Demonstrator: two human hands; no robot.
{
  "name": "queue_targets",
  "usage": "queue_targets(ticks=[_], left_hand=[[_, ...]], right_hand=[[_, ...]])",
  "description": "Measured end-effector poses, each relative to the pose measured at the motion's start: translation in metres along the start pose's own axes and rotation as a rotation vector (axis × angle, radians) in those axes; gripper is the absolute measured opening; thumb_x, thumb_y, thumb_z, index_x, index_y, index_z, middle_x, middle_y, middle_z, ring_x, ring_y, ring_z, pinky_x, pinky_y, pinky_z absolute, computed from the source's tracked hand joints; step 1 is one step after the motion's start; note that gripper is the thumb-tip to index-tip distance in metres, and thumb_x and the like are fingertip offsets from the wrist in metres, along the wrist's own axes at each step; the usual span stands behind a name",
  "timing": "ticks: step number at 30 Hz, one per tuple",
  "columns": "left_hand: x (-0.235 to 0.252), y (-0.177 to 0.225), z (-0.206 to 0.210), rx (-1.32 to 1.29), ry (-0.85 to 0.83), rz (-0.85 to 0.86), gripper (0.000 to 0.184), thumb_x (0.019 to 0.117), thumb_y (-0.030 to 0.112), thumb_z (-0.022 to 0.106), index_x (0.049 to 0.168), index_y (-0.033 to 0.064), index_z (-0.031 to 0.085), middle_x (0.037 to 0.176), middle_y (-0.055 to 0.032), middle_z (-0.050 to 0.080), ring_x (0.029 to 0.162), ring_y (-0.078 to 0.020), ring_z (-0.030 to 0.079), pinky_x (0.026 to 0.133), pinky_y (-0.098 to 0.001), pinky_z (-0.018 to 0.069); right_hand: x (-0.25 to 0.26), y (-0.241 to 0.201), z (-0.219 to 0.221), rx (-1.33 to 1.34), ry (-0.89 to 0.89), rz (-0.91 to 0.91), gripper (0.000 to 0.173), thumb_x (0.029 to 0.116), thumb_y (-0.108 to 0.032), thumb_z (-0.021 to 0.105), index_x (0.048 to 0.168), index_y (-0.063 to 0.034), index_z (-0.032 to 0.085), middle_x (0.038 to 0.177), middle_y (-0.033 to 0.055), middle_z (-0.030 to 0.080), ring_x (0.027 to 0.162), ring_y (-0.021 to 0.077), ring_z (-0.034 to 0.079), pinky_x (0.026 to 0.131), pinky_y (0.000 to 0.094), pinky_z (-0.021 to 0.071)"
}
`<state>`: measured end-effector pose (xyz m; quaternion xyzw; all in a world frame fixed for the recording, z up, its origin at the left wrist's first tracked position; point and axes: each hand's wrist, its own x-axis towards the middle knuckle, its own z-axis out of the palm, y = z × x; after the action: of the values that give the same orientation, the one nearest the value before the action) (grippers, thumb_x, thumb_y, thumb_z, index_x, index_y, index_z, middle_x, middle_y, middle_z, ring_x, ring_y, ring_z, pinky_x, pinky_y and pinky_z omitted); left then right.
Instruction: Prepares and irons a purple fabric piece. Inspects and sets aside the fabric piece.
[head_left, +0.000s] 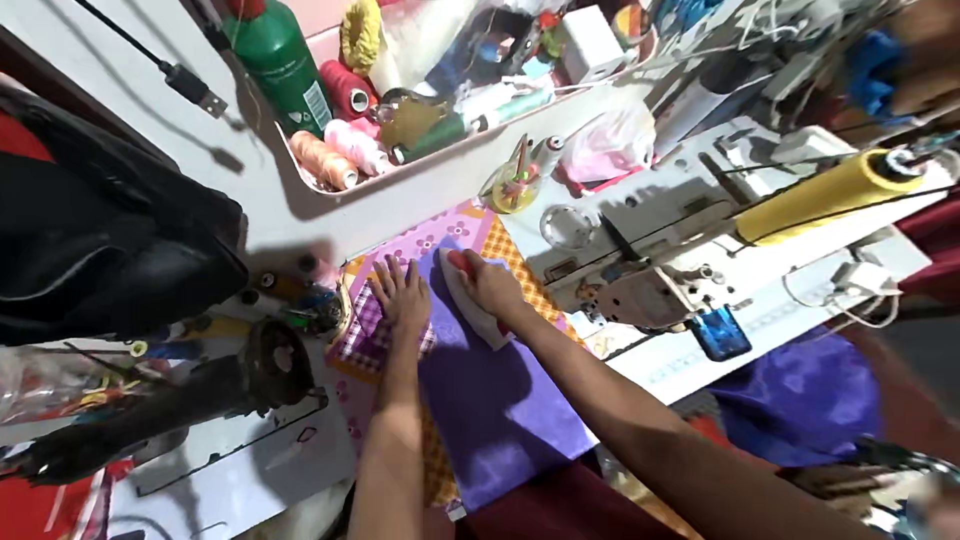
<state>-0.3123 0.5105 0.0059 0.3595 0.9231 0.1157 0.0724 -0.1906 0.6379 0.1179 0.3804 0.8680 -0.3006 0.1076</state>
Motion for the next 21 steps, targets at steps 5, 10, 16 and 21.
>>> queue_targets(ticks=[5,10,16,21], left_hand=[[0.019,-0.014,0.002,0.035,0.083,-0.227,0.057,0.1102,0.037,0.027,0.160,0.0105,0.036,0.169,-0.0240,0.013,0.157,-0.0456,0.005,0.118,-0.0740,0.0019],[0.004,0.004,-0.007,0.011,0.163,-0.180,0.065,0.1086,0.035,0.031,0.160,-0.0037,0.024,0.169,-0.0271,0.008,0.157,-0.0454,0.002,0.119,-0.0724,-0.0008],[-0.018,0.023,0.012,0.057,-0.098,-0.005,0.056,0.1112,0.034,0.025,0.165,0.0177,0.024,0.172,-0.0098,0.014,0.158,-0.0400,0.006,0.118,-0.0742,-0.0012],[-0.018,0.020,0.015,0.069,-0.086,-0.008,0.057,0.1112,0.035,0.022,0.165,0.0178,0.022,0.173,-0.0087,0.012,0.159,-0.0369,0.007,0.119,-0.0719,0.0005]], right_hand=[[-0.015,0.006,-0.001,-0.015,-0.020,0.013,0.051,0.1093,-0.040,0.044,0.157,-0.0222,0.040,0.110,0.0240,0.071,0.102,0.0470,0.069,0.083,0.0646,0.0536],[0.004,-0.003,-0.006,0.013,-0.009,0.009,0.048,0.1093,-0.039,0.045,0.153,-0.0195,0.045,0.107,0.0246,0.072,0.100,0.0470,0.070,0.081,0.0653,0.0540],[0.010,-0.001,-0.008,0.027,0.052,0.036,0.048,0.1095,-0.041,0.045,0.153,-0.0208,0.044,0.102,0.0234,0.072,0.094,0.0463,0.071,0.075,0.0641,0.0552],[0.013,0.000,-0.013,0.014,-0.012,0.088,0.049,0.1101,-0.039,0.043,0.155,-0.0218,0.040,0.108,0.0240,0.071,0.100,0.0467,0.070,0.080,0.0644,0.0545]])
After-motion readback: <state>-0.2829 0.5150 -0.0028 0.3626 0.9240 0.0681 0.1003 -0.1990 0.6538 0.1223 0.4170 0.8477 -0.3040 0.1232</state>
